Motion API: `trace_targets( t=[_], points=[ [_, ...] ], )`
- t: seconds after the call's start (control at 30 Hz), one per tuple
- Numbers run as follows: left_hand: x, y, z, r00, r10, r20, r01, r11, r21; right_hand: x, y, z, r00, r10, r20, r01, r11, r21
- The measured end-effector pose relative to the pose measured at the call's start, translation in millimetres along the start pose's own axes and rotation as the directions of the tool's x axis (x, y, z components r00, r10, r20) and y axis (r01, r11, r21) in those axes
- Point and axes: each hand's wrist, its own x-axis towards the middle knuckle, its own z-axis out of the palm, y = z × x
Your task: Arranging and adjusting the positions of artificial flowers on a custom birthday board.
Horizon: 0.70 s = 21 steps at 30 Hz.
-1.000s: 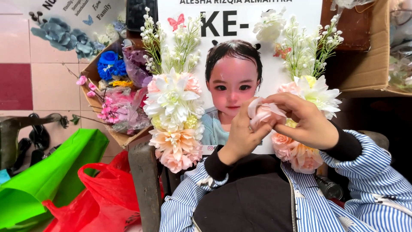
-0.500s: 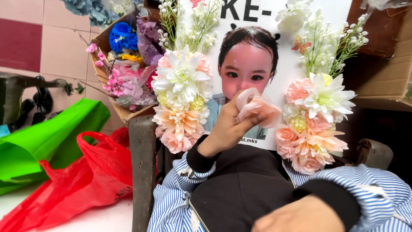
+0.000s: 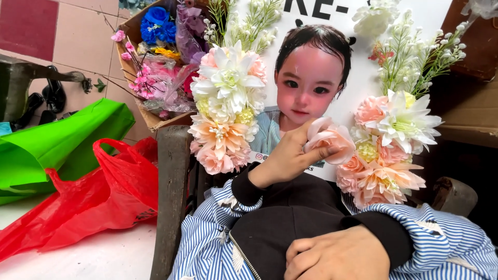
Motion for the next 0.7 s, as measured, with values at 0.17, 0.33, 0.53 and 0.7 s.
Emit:
trace_targets(
  t=[0.17,0.33,0.53,0.7],
  points=[
    [-2,3,-8,1.000,0.025,-0.006,-0.025,0.999,0.032,-1,-2,-12,0.981,-0.192,0.000,0.192,0.981,-0.005],
    [-10,9,-28,0.992,0.095,-0.087,-0.088,0.992,0.088,3,-11,-21,0.988,-0.140,0.059,0.146,0.982,-0.118],
    [-47,-17,-81,0.970,-0.036,-0.239,-0.051,0.936,-0.347,5,-13,-24,0.984,-0.165,0.065,0.169,0.983,-0.068],
    [-100,43,-164,0.786,0.100,-0.610,-0.410,0.822,-0.394,7,-9,-28,0.975,-0.199,0.097,0.201,0.980,-0.003]
  ],
)
